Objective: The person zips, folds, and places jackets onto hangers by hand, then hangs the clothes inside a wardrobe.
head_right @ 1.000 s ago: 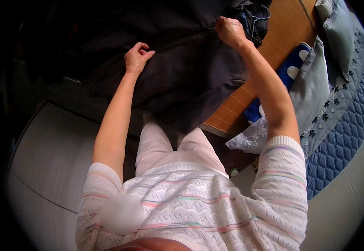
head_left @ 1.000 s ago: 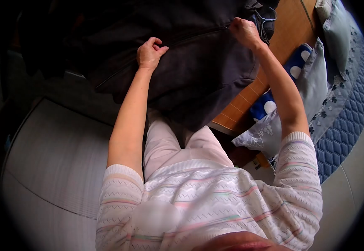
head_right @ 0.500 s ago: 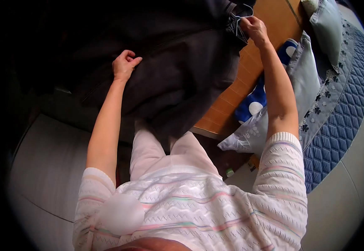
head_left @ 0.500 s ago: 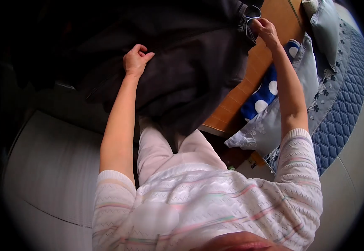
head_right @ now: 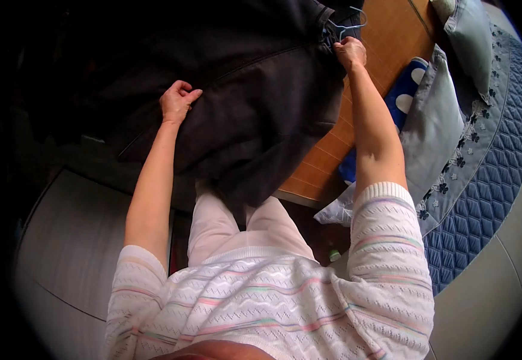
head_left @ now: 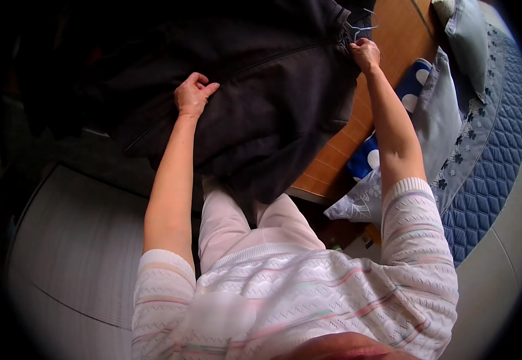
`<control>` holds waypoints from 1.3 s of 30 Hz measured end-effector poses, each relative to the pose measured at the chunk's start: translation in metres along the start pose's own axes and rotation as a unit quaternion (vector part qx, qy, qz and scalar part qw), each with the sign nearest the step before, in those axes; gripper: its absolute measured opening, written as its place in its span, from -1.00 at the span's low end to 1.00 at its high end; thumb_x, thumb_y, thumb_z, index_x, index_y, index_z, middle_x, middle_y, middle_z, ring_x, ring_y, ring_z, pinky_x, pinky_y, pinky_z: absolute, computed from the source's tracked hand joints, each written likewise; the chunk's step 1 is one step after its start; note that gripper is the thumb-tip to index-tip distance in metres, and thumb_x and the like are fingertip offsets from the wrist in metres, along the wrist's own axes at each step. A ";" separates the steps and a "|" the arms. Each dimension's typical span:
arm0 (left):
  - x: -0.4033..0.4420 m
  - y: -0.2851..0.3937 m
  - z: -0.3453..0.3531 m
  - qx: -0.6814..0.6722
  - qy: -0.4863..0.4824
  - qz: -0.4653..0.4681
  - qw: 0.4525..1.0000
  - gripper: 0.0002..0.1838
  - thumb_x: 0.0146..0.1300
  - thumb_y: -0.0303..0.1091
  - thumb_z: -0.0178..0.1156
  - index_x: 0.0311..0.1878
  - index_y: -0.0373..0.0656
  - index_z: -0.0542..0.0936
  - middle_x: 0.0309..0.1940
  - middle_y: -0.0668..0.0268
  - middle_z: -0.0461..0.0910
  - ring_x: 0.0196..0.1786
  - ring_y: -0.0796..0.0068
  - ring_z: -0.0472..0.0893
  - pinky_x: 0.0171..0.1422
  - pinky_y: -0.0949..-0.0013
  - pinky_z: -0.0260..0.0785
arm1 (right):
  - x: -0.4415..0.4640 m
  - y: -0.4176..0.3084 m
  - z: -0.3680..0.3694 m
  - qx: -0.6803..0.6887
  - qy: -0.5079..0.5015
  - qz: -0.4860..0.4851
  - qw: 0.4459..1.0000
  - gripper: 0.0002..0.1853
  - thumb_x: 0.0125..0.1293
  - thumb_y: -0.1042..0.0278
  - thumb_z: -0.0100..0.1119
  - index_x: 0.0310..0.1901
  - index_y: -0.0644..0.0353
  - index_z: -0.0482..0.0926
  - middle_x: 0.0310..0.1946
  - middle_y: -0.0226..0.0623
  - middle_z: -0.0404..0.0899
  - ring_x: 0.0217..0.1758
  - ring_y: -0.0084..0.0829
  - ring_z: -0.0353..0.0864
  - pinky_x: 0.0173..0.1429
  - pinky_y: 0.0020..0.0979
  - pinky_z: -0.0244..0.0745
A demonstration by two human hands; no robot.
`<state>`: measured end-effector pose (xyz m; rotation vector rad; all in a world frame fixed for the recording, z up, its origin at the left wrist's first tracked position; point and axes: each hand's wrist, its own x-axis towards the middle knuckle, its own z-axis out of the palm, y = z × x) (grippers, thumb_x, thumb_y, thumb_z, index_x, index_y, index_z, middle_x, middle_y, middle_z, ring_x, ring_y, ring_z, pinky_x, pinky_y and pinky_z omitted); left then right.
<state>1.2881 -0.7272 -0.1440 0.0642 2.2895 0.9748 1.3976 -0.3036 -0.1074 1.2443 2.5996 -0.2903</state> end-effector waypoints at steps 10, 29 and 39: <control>-0.004 0.018 -0.022 0.022 -0.029 0.083 0.996 -0.76 -0.06 -0.29 0.31 -0.31 -0.13 0.56 -0.50 0.33 0.58 -0.39 0.42 0.58 -0.29 0.40 0.41 | -0.119 -0.071 -0.137 0.440 -0.060 -0.184 0.877 -0.91 0.15 0.40 0.18 -0.37 0.21 0.52 -0.57 -0.50 0.48 -0.48 -0.67 0.42 -0.36 -0.64 0.33; -0.411 0.264 -0.317 0.139 0.040 0.563 0.814 -0.80 0.08 -0.27 0.26 -0.50 -0.21 0.57 -0.10 0.17 0.49 0.12 0.22 0.35 0.20 0.20 0.15 | -0.418 -0.230 -0.341 0.290 -0.097 -0.704 0.641 -0.85 0.20 0.31 0.18 -0.28 0.19 0.52 -0.56 -0.48 0.49 -0.52 -0.72 0.45 -0.44 -0.66 0.33; -0.572 0.180 -0.355 0.091 0.283 0.439 0.848 -0.71 0.22 -0.25 0.17 -0.55 -0.22 0.46 -0.56 0.41 0.44 -0.45 0.61 0.40 -0.36 0.53 0.25 | -0.545 -0.269 -0.388 0.381 -0.181 -0.766 0.485 -0.80 0.17 0.37 0.15 -0.22 0.31 0.52 -0.44 -0.29 0.54 -0.39 -0.56 0.50 -0.30 -0.57 0.41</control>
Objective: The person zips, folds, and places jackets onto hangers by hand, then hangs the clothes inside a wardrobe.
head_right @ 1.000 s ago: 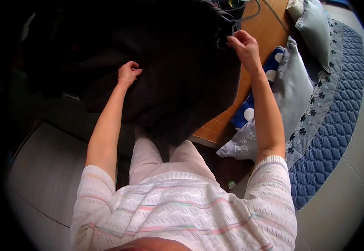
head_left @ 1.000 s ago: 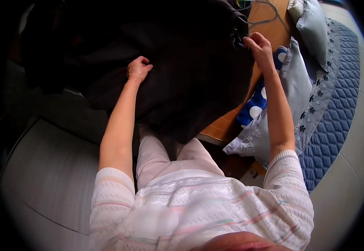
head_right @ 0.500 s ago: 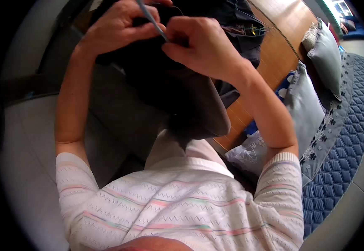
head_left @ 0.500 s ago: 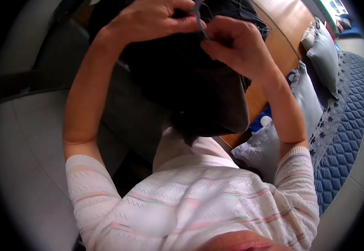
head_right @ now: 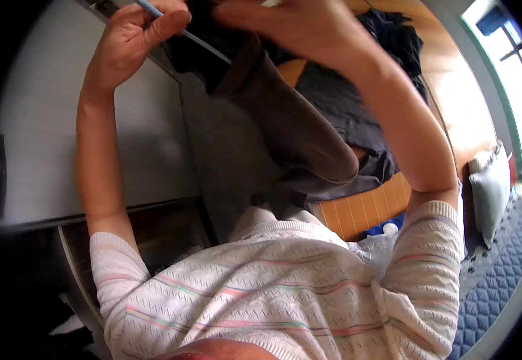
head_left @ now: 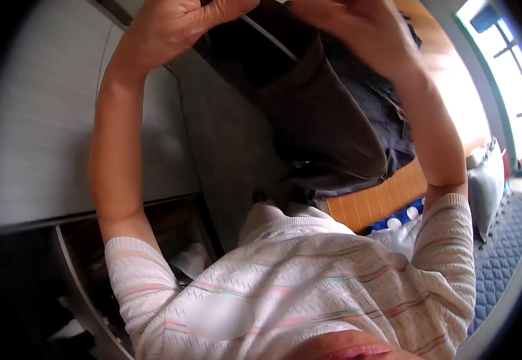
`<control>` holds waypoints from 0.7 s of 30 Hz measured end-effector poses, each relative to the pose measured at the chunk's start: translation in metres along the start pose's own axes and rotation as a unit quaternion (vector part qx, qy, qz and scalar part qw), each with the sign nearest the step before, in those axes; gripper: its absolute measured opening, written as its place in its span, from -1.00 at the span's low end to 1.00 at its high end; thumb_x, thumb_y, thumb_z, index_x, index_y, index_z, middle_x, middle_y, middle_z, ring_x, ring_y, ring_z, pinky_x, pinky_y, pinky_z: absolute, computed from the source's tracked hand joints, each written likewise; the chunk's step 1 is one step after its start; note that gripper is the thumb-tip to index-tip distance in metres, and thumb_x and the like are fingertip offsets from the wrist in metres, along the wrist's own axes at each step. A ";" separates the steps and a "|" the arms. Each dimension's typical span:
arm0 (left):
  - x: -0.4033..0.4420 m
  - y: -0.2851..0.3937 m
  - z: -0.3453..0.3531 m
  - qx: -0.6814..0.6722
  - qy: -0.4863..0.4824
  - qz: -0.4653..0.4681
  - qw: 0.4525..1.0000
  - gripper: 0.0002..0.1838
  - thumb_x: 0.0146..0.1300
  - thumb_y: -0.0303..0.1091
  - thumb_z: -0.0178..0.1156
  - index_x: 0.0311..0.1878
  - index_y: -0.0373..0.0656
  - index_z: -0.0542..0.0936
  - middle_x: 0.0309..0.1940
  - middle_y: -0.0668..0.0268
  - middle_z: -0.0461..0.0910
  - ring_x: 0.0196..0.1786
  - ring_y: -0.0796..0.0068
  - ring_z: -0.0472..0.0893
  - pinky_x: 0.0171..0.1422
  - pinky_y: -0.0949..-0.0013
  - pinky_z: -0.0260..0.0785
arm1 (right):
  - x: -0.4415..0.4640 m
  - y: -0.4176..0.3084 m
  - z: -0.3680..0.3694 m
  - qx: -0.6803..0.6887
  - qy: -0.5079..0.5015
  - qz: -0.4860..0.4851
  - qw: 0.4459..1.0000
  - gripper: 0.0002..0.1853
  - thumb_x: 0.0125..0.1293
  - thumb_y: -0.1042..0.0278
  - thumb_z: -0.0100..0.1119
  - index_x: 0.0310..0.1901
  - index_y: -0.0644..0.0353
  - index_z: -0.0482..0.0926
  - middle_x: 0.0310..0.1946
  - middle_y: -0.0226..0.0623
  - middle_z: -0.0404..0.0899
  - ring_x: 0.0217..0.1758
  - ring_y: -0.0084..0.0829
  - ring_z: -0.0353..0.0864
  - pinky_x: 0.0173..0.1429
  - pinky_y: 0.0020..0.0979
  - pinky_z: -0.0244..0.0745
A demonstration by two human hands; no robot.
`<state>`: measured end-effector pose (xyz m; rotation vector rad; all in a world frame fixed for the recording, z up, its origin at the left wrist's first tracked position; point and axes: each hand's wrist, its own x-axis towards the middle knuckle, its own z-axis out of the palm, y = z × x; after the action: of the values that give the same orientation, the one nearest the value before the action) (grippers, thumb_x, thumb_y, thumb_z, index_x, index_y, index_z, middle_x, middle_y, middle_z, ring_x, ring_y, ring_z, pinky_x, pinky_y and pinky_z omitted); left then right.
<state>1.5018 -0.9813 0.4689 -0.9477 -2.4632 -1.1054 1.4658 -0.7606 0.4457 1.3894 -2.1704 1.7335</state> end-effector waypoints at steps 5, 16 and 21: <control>-0.061 0.008 -0.027 -0.017 0.073 -0.109 0.991 -0.65 0.25 -0.19 0.14 -0.60 -0.18 0.42 -0.69 0.52 0.31 -0.58 0.74 0.25 -0.52 0.57 0.10 | -0.022 0.035 0.001 -0.001 -0.177 0.118 0.977 -0.49 0.23 -0.12 0.04 -0.09 0.21 0.57 -0.40 -0.38 0.58 -0.34 -0.61 0.51 -0.29 -0.57 0.47; -0.143 0.019 -0.053 0.116 0.186 -0.098 0.971 -0.52 0.24 -0.12 0.14 -0.69 -0.25 0.38 -0.74 0.53 0.24 -0.62 0.72 0.20 -0.59 0.50 0.09 | -0.018 0.011 0.100 -0.026 -0.202 0.007 0.979 -0.69 0.28 0.14 0.08 -0.08 0.18 0.55 -0.34 -0.39 0.58 -0.30 -0.63 0.53 -0.19 -0.57 0.44; -0.169 0.035 -0.066 0.126 0.243 -0.141 0.951 -0.56 0.25 -0.16 0.13 -0.68 -0.20 0.38 -0.73 0.53 0.27 -0.61 0.74 0.23 -0.59 0.53 0.10 | -0.015 -0.011 0.121 -0.141 -0.178 0.010 0.974 -0.71 0.28 0.19 0.09 -0.03 0.10 0.54 -0.27 -0.36 0.60 -0.23 -0.64 0.52 -0.10 -0.64 0.38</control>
<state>1.6501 -1.0896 0.4496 -0.2116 -2.2828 -0.9313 1.5390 -0.8475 0.4012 1.7056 -2.4867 1.1861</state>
